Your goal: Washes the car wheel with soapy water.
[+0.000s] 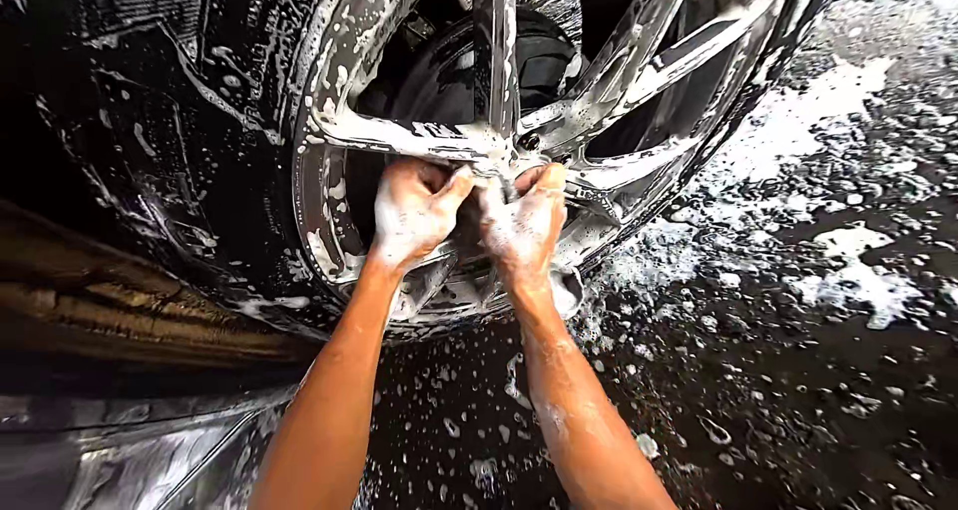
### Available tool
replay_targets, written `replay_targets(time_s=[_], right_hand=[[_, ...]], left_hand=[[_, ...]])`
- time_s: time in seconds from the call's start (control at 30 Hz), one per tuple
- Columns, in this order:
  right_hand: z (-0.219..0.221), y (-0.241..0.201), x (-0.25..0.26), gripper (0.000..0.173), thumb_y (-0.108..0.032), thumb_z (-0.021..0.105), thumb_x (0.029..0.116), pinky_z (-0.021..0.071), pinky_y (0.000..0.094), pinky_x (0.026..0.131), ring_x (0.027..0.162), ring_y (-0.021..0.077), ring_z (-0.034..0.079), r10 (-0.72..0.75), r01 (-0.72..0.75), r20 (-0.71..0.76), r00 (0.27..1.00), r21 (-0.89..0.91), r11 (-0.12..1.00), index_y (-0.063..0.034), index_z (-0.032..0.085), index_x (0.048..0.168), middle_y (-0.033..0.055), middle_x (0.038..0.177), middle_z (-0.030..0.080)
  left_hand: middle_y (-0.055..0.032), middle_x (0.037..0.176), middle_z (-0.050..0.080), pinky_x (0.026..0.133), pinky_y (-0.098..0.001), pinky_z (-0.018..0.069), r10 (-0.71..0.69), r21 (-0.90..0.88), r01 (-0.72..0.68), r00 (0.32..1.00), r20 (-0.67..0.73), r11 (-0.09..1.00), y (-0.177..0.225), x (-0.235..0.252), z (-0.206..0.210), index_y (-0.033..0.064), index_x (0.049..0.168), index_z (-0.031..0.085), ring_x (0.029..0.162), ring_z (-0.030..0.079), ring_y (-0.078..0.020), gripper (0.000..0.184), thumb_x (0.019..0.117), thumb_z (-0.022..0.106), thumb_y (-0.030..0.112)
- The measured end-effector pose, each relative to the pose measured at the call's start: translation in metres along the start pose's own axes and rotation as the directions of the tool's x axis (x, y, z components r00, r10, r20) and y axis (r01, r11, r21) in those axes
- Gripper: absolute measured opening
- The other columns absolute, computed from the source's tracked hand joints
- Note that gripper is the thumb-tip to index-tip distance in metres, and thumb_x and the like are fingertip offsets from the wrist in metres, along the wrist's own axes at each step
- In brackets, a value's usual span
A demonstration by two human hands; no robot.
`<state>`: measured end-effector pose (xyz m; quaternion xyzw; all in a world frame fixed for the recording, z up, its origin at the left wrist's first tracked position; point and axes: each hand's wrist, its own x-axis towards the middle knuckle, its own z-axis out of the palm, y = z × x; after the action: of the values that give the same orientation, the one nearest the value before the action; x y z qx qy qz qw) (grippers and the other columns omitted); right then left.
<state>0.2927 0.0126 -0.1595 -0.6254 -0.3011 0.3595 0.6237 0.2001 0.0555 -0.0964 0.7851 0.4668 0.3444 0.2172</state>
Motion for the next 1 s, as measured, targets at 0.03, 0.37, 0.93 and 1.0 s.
replay_targets(time_s=[0.03, 0.37, 0.93, 1.0], right_hand=[[-0.004, 0.005, 0.005, 0.039, -0.03, 0.071, 0.0922, 0.0481, 0.0492, 0.058, 0.068, 0.0292, 0.061, 0.003, -0.003, 0.037, 0.999, -0.011, 1.0, -0.0017, 0.053, 0.112, 0.0142, 0.081, 0.059], [-0.013, 0.041, 0.011, 0.023, -0.016, 0.071, 0.0927, 0.0518, 0.0223, 0.081, 0.097, 0.0131, 0.062, -0.474, 0.487, -0.111, 0.873, 0.227, 0.843, -0.0052, 0.076, 0.112, 0.0107, 0.104, 0.066], [0.018, -0.004, -0.001, 0.02, -0.015, 0.073, 0.0866, 0.053, 0.0318, 0.067, 0.08, 0.0232, 0.063, -0.252, 0.3, -0.222, 0.942, 0.216, 0.929, -0.0004, 0.06, 0.088, 0.0148, 0.089, 0.06], [0.012, -0.009, 0.0, 0.023, -0.017, 0.075, 0.0851, 0.0519, 0.0336, 0.066, 0.08, 0.0239, 0.062, -0.189, 0.22, -0.144, 0.971, 0.238, 0.946, -0.0005, 0.059, 0.09, 0.0145, 0.09, 0.059]], left_hand=[[0.0106, 0.06, 0.055, 0.054, -0.0198, 0.0463, 0.044, 0.084, -0.043, 0.999, -0.013, 0.996, 0.0, 0.001, 0.002, 0.0149, 0.068, 0.056, 0.053, 0.051, 0.0025, 0.025, 0.0877, 0.069, 0.007], [0.003, 0.078, 0.067, 0.071, -0.0207, 0.0557, -0.029, 0.058, 0.054, 0.933, -0.359, 0.997, 0.017, 0.001, 0.05, 0.0044, 0.091, 0.063, 0.075, 0.065, 0.0006, 0.008, 0.0856, 0.067, -0.001], [0.0074, 0.054, 0.048, 0.046, -0.0141, 0.0424, -0.674, -0.611, 0.58, 0.732, 0.101, 0.539, 0.032, 0.026, -0.01, 0.0178, 0.069, 0.054, 0.044, 0.043, -0.0005, 0.045, 0.1061, 0.03, 0.008], [0.0073, 0.053, 0.047, 0.046, -0.0145, 0.0434, -0.673, -0.643, 0.564, 0.732, 0.1, 0.518, 0.031, 0.026, -0.011, 0.0176, 0.068, 0.053, 0.044, 0.044, -0.0009, 0.047, 0.1072, 0.028, 0.011]])
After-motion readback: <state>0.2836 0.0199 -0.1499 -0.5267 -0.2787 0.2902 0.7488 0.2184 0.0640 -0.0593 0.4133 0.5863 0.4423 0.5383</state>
